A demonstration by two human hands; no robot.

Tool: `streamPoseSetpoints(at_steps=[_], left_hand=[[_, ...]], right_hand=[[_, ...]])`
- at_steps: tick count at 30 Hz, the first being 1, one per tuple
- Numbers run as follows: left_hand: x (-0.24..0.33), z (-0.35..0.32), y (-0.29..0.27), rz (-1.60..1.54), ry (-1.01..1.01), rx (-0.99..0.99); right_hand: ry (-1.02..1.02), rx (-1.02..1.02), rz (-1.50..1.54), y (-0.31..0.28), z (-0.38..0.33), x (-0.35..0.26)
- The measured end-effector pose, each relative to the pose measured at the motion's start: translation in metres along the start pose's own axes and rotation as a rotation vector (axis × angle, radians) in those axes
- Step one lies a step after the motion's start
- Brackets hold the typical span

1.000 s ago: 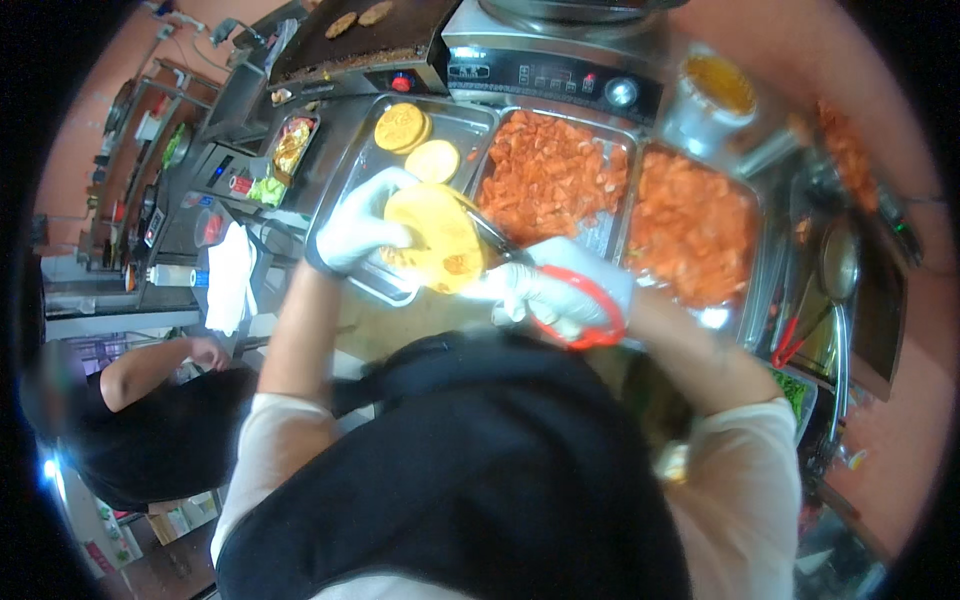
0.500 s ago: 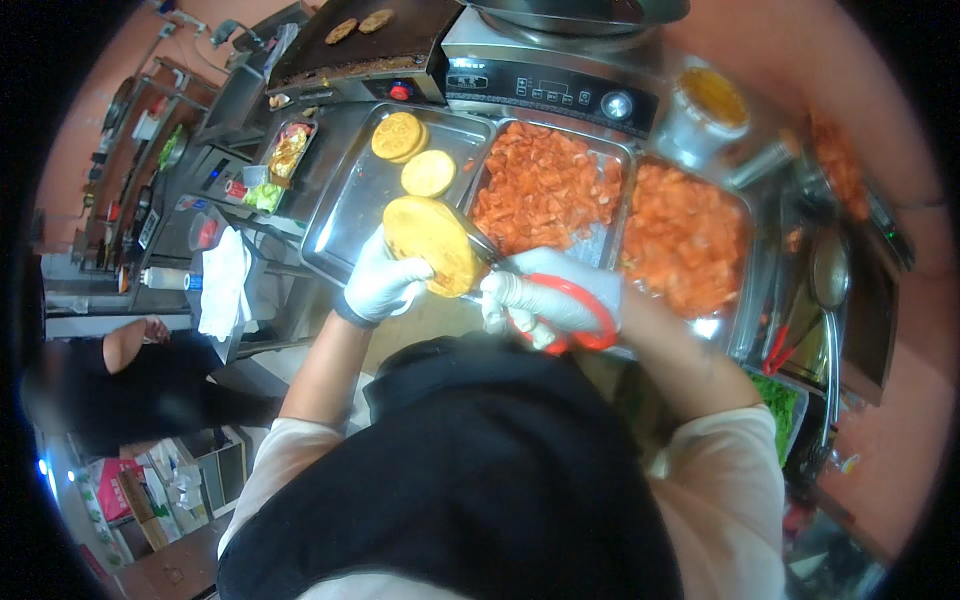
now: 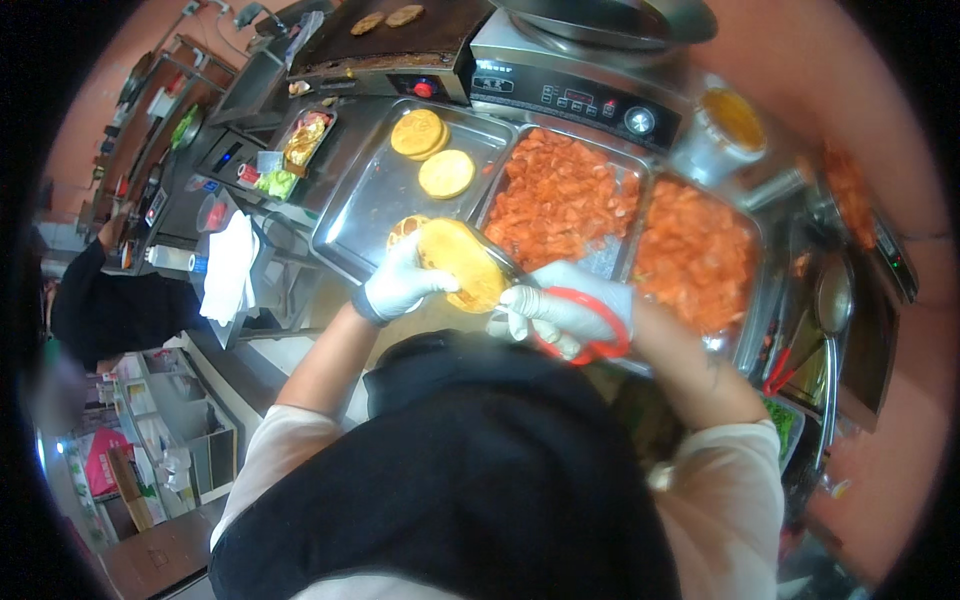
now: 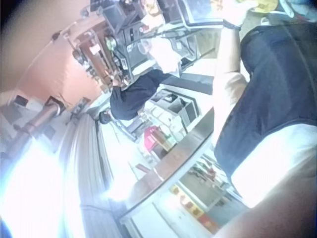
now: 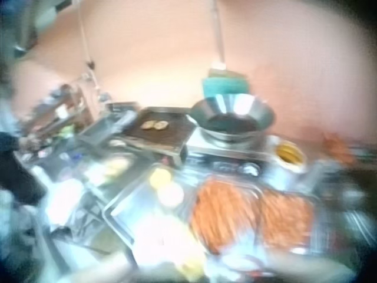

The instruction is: The person assembles wraps by placing lettuce and seasoned meat into flatbreads, then wraps them in paper. They place the finished wraps into a display case and attach a printed receipt to the case. Finally, they use scissors to cut a pattern into a flatbread.

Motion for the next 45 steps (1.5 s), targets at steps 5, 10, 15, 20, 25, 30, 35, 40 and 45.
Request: streamPoseSetpoints(at_steps=[5,10,15,20,25,30,35,40,45], left_hand=[[0.002,-0.005,0.002,0.109,-0.052,0.002],[0.005,0.002,0.000,0.307,-0.075,-0.083],[-0.003,0.001,-0.014,0.152,-0.089,-0.071],[0.021,-0.003,-0.017,0.185,-0.097,-0.067],[0.059,0.003,-0.016,1.005,0.102,-0.221],[0.055,0.008,-0.025,1.258,0.144,-0.355],[0.066,0.010,-0.031,0.974,-0.094,-0.330],[0.008,-0.013,-0.042,-0.367,0.231,0.034],[-0.016,0.000,-0.016,-0.381,0.298,0.196]], right_hand=[[0.012,0.002,-0.026,0.004,-0.004,0.005],[-0.012,-0.050,-0.084,-0.005,-0.007,0.004],[0.161,0.005,0.024,-0.006,0.003,-0.007],[0.181,-0.004,-0.046,-0.006,0.005,-0.016],[0.263,-0.110,-0.101,-0.016,0.004,-0.023],[0.424,-0.114,-0.154,-0.014,0.016,-0.025],[0.369,-0.072,-0.125,-0.010,0.022,-0.023],[0.023,0.100,0.049,0.007,0.024,-0.008],[0.116,0.137,0.083,0.013,0.041,-0.002]])
Point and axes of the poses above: each hand's wrist, its own z-axis towards the middle knuckle, its own y-axis out of the palm, x = y × z, the point moved 2 cm from there along z, towards the middle knuckle, and after that the axes turned 10 degrees about -x, right-handed, at the moved point
